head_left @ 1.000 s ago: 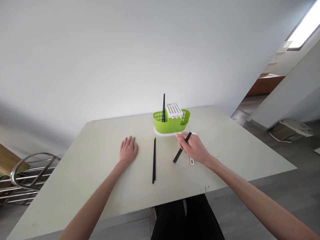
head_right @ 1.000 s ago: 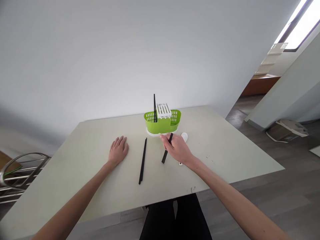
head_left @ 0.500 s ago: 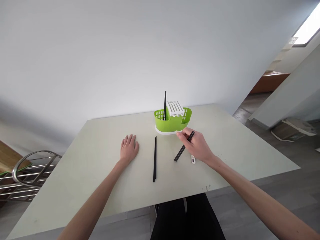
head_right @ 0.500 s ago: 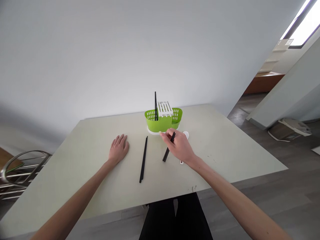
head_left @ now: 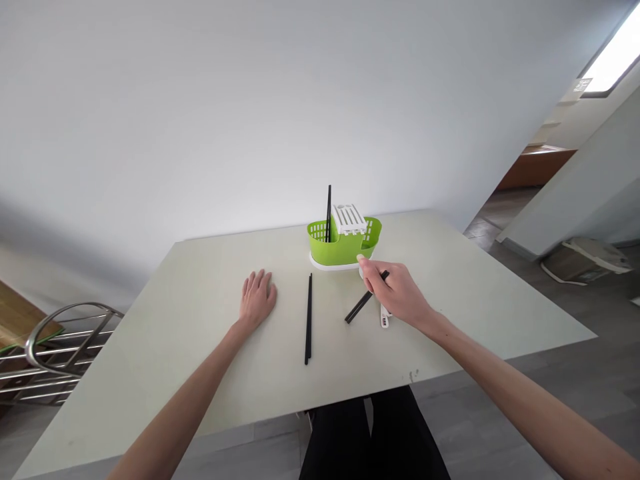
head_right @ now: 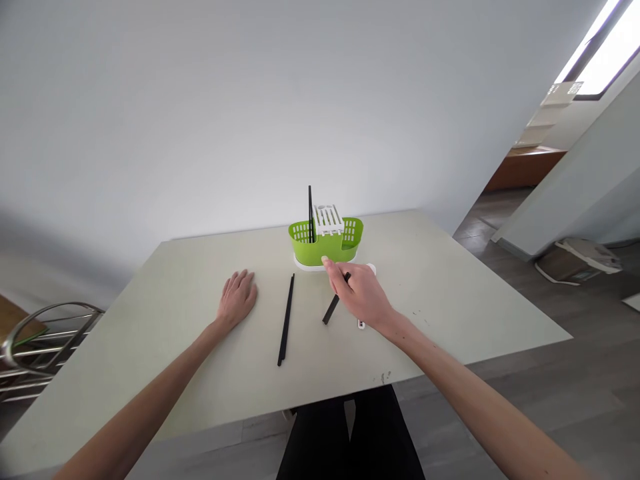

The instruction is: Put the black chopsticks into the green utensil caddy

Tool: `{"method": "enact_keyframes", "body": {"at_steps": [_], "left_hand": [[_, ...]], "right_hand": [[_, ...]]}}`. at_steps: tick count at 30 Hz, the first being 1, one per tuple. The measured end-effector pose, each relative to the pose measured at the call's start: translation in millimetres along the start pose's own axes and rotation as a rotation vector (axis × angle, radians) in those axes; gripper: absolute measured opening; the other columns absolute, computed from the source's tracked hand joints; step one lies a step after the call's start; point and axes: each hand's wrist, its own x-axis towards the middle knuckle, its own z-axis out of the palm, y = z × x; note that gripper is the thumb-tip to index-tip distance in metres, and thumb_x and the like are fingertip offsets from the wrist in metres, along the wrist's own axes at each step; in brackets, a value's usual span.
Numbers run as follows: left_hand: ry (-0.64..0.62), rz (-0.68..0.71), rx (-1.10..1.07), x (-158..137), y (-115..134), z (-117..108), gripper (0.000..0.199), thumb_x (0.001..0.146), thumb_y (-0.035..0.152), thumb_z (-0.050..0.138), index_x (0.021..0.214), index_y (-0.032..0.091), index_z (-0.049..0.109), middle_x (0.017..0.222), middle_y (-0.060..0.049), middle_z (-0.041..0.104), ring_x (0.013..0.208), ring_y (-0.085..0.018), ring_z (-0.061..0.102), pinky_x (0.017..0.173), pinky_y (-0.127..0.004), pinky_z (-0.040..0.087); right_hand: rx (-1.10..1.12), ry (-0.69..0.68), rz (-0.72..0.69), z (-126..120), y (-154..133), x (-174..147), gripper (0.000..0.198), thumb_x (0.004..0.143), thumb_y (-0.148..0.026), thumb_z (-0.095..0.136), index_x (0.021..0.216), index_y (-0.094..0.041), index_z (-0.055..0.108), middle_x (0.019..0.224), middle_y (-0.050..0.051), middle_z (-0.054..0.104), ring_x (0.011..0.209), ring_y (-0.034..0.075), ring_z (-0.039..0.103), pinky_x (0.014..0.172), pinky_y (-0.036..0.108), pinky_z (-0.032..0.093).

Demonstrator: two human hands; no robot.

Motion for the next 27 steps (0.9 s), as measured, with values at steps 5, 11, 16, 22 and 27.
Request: {"method": "enact_keyframes", "body": {"at_steps": [5,11,16,22,27], "left_hand": [[-0.096,0.198,-0.45,-6.1,72.8,-49.2,0.04,0.104,0.046,0.042,0.124,0.021,0.067,0.107,-0.011,0.069,0.093,-0.022,0.067,0.087,-0.038,0.056],[-0.585,0.402,-0.865,-7.9,175.4,-104.9,0.041,0.098,0.058,0.058,0.108,0.02,0.071,0.068,0.004,0.057,0.06,-0.011,0.045,0.059,-0.026,0.041],[-0.638,0.407,-0.958,-3.4,194.4,-111.2,0.043,0.093,0.059,0.065,0.08,0.018,0.068,0.066,0.002,0.058,0.057,-0.009,0.039,0.053,-0.026,0.035],[-0.418,0.261,-0.923,24.9,170.6,-122.9,0.049,0.09,0.064,0.066,0.081,0.016,0.072,0.06,0.003,0.054,0.054,-0.009,0.041,0.051,-0.024,0.032],[0.025,0.0,-0.909,84.2,148.0,-140.5,0.047,0.092,0.063,0.064,0.091,0.017,0.075,0.054,0.004,0.051,0.05,-0.009,0.04,0.05,-0.023,0.031]], "right_hand": [[0.057,-0.003,-0.012,-5.2,-7.9,4.4,0.066,0.103,-0.071,0.037,0.057,-0.023,0.032,0.053,-0.003,0.037,0.05,0.012,0.034,0.053,0.03,0.031],[0.209,-0.072,0.056,-15.2,-25.2,12.1,0.069,0.097,-0.079,0.04,0.055,-0.024,0.035,0.047,-0.004,0.034,0.043,0.011,0.034,0.046,0.028,0.031],[0.289,-0.123,0.078,-27.5,-23.9,13.3,0.065,0.099,-0.074,0.042,0.059,-0.023,0.039,0.049,-0.005,0.036,0.042,0.009,0.037,0.044,0.027,0.033],[0.451,-0.126,0.067,-51.9,30.0,-4.4,0.044,0.098,-0.064,0.058,0.12,-0.026,0.056,0.087,0.0,0.061,0.059,0.013,0.057,0.054,0.029,0.049],[0.312,0.166,0.317,-68.9,120.0,-46.2,0.046,0.096,-0.064,0.061,0.118,-0.023,0.057,0.094,0.002,0.06,0.064,0.015,0.061,0.051,0.029,0.048]]}}
